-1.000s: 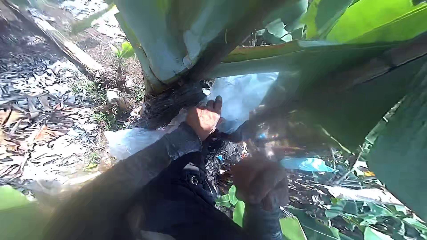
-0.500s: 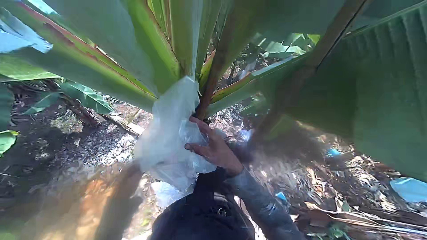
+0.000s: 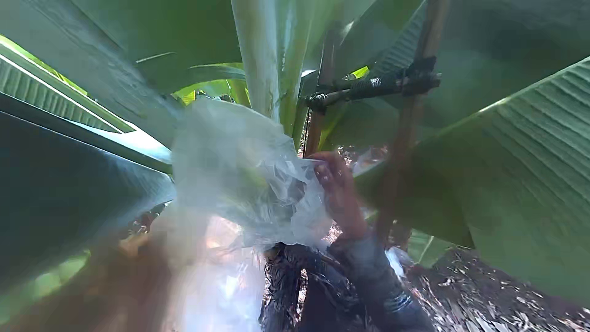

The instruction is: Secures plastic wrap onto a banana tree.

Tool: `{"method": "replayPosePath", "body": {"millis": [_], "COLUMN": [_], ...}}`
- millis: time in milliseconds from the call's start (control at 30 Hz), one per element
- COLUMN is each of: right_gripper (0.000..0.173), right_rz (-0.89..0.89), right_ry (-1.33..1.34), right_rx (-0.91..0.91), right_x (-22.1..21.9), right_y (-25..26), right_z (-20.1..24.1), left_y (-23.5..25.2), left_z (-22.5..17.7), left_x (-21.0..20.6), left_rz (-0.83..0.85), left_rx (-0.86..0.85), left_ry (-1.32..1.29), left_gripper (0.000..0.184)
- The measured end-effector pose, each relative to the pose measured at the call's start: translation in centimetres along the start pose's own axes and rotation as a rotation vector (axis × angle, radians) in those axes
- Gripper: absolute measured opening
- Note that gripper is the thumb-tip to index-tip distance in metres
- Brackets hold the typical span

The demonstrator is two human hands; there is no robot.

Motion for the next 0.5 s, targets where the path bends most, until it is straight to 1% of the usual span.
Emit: {"method": "replayPosePath", "body": {"millis": [33, 67, 100, 133, 167, 200, 233, 267, 300, 333, 367, 400, 467, 500], "right_gripper": [0.058, 0.085, 0.105, 0.111, 0.108, 0.101, 0.086, 0.067, 0.05, 0.037, 0.029, 0.027, 0.027, 0.026], "right_rz": [0.076, 0.186, 0.303, 0.401, 0.47, 0.501, 0.484, 0.423, 0.332, 0.224, 0.116, 0.03, -0.193, -0.259], "right_ry": [0.035, 0.064, 0.089, 0.113, 0.127, 0.117, 0.092, 0.055, 0.003, -0.048, -0.086, -0.109, -0.062, -0.052], "right_rx": [0.035, 0.049, 0.071, 0.094, 0.102, 0.1, 0.117, 0.15, 0.191, 0.221, 0.23, 0.222, 0.22, 0.295], "right_x": [-0.9, -2.4, -4.4, -6.4, -8.1, -8.9, -8.7, -7.8, -6.3, -4.3, -2.0, 0.5, 5.5, 8.3], "right_y": [-0.6, -1.8, -3.3, -4.7, -5.9, -6.5, -6.2, -5.1, -3.5, -1.6, 0.4, 2.4, 6.1, 8.0], "right_z": [0.1, 0.2, 0.3, 0.2, 0.2, 0.2, 0.4, 0.7, 1.2, 2.1, 3.3, 4.9, 9.8, 12.2], "left_y": [0.1, 0.1, 0.4, 0.7, 1.0, 1.4, 1.8, 2.3, 2.7, 2.8, 2.7, 2.4, 1.3, 0.8], "left_z": [-0.8, -1.3, -1.6, -1.7, -1.6, -1.8, -2.0, -2.4, -3.0, -3.6, -4.0, -4.3, -4.4, -4.3], "left_x": [-2.2, -4.6, -6.9, -8.9, -10.5, -11.6, -12.3, -12.6, -12.5, -12.2, -12.0, -12.1, -13.5, -14.9], "left_rz": [0.072, 0.144, 0.215, 0.263, 0.301, 0.328, 0.332, 0.305, 0.288, 0.299, 0.331, 0.379, 0.552, 0.649], "left_rx": [-0.019, -0.041, -0.066, -0.085, -0.093, -0.076, -0.053, -0.046, -0.056, -0.071, -0.07, -0.047, 0.01, 0.041], "left_ry": [0.057, 0.107, 0.109, 0.065, -0.014, -0.102, -0.159, -0.17, -0.141, -0.09, -0.019, 0.099, 0.468, 0.591], "left_gripper": [0.05, 0.048, 0.042, 0.035, 0.028, 0.021, 0.016, 0.015, 0.023, 0.039, 0.055, 0.075, 0.116, 0.123]}}
Point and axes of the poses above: each hand's wrist, its own y-axis towards the middle knuckle, its own x-axis out of the back of the hand, z = x × y, the point moved 5 cm from there along y, towards the middle knuckle, and after that the axes turned 10 degrees about -x, right-handed, at the moved point
